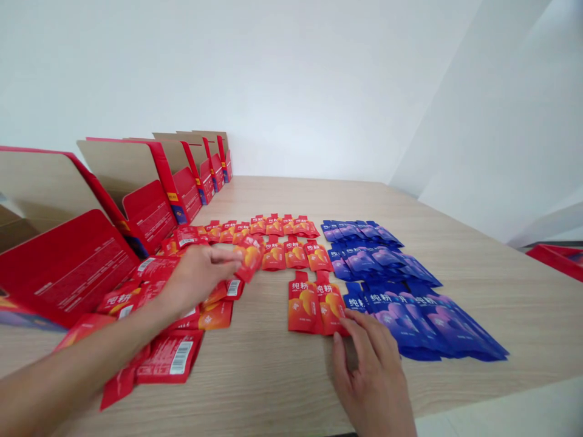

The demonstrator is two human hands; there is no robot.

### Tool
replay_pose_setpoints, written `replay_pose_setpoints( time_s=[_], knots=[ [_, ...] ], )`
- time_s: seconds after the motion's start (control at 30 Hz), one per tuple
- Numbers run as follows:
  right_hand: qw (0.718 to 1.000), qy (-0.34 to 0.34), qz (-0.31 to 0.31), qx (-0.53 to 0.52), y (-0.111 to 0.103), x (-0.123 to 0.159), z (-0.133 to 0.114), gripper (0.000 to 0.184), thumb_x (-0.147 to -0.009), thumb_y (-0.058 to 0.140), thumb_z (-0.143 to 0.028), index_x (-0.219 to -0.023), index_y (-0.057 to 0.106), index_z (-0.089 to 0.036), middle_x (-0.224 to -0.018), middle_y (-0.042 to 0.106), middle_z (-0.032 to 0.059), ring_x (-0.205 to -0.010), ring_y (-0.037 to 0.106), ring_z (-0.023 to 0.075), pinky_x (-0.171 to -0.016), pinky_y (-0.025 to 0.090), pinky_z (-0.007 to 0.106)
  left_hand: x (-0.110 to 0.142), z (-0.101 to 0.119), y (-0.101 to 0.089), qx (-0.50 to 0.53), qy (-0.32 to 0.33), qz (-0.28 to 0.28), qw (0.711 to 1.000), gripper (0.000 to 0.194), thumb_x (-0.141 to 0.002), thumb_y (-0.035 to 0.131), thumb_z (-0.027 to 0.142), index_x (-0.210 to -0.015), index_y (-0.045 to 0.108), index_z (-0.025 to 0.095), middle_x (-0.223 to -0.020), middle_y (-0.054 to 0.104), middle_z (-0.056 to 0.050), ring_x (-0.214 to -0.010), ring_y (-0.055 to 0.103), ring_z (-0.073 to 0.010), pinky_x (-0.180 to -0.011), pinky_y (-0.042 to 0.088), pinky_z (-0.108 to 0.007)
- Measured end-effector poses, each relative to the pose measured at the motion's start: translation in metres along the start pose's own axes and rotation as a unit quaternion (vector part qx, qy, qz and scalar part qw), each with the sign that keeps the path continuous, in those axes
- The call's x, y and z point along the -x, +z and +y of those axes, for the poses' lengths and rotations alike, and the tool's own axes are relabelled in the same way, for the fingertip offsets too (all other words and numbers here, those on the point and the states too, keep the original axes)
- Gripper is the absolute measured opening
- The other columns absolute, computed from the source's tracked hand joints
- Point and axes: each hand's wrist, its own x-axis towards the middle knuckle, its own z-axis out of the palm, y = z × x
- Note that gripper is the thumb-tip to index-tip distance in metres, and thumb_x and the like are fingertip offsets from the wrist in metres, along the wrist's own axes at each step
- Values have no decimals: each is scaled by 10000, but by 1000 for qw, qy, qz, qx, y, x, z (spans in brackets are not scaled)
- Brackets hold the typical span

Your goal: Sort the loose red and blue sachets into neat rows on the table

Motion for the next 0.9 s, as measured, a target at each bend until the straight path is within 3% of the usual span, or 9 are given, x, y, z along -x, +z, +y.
replay_pose_setpoints(
  time_s=[0.1, 0.2, 0.3, 0.37, 0.43, 0.5, 0.6, 0.77, 0.9],
  knots=[
    [1000, 3, -10, 0, 0, 1, 0, 199, -1134, 477, -278, -1233, 603, -161, -1248, 657, 167, -1162, 619, 325, -1022, 514, 531, 52, -17, 24, 9, -24, -124, 992, 404, -845, 769, 387, -1195, 852, 201, -826, 818, -10, -715, 737, -193, -599, 537, -250],
    [1000, 5, -15, -8, 0, 2, 1, 181, -1131, 490, -282, -1233, 595, -176, -1258, 657, 162, -1174, 618, 324, -1035, 516, 538, 75, -24, 35, 9, 9, -181, 983, 538, -854, 775, 322, -1373, 757, 183, -979, 829, -36, -862, 780, -218, -750, 627, -298],
    [1000, 7, -13, -11, 0, 2, 1, 171, -1127, 501, -285, -1226, 597, -183, -1263, 658, 160, -1181, 619, 329, -1030, 520, 545, 82, -21, 32, -143, 132, -138, 971, 557, -860, 821, 319, -1397, 735, 194, -1096, 798, -90, -927, 783, -260, -870, 664, -400],
    [1000, 7, -13, -11, 0, 3, 1, 176, -1126, 500, -289, -1225, 599, -182, -1260, 657, 162, -1177, 619, 330, -1020, 525, 548, 84, -18, 30, -245, 238, -109, 934, 583, -874, 833, 301, -1440, 711, 232, -1308, 754, -136, -1135, 766, -314, -1019, 649, -479],
    [1000, 5, -16, -11, 0, 3, 1, 188, -1124, 497, -294, -1230, 599, -178, -1260, 655, 164, -1177, 618, 332, -1015, 529, 551, 87, -16, 32, -298, 309, -123, 895, 622, -908, 806, 262, -1512, 660, 258, -1547, 641, -156, -1395, 654, -361, -1159, 583, -537],
    [1000, 5, -20, -11, 1, 3, 1, 200, -1123, 492, -297, -1243, 596, -175, -1266, 652, 164, -1184, 615, 334, -1020, 531, 556, 88, -15, 38, -331, 330, -154, 871, 592, -961, 752, 244, -1542, 640, 257, -1657, 551, -144, -1517, 551, -375, -1220, 531, -564],
    [1000, 6, -20, -5, 1, 3, 2, 192, -1120, 489, -287, -1238, 592, -176, -1276, 647, 164, -1192, 610, 335, -1021, 533, 555, 85, -14, 48, -352, 318, -174, 863, 479, -1020, 688, 242, -1499, 685, 238, -1652, 561, -121, -1536, 532, -366, -1247, 501, -570],
    [1000, 3, -20, -4, 1, 4, 2, 189, -1124, 483, -287, -1235, 591, -179, -1277, 646, 162, -1184, 612, 330, -1017, 534, 543, 85, -13, 58, -369, 324, -151, 858, 422, -1019, 701, 244, -1439, 729, 221, -1551, 656, -147, -1442, 632, -360, -1186, 567, -533],
    [1000, 6, -30, -9, 0, 4, 2, 209, -1129, 478, -305, -1249, 594, -179, -1287, 645, 161, -1196, 610, 329, -1035, 522, 548, 78, -9, 52, -363, 356, -109, 854, 438, -994, 733, 306, -1422, 716, 215, -1528, 672, -152, -1381, 679, -352, -1107, 628, -507]
  ],
)
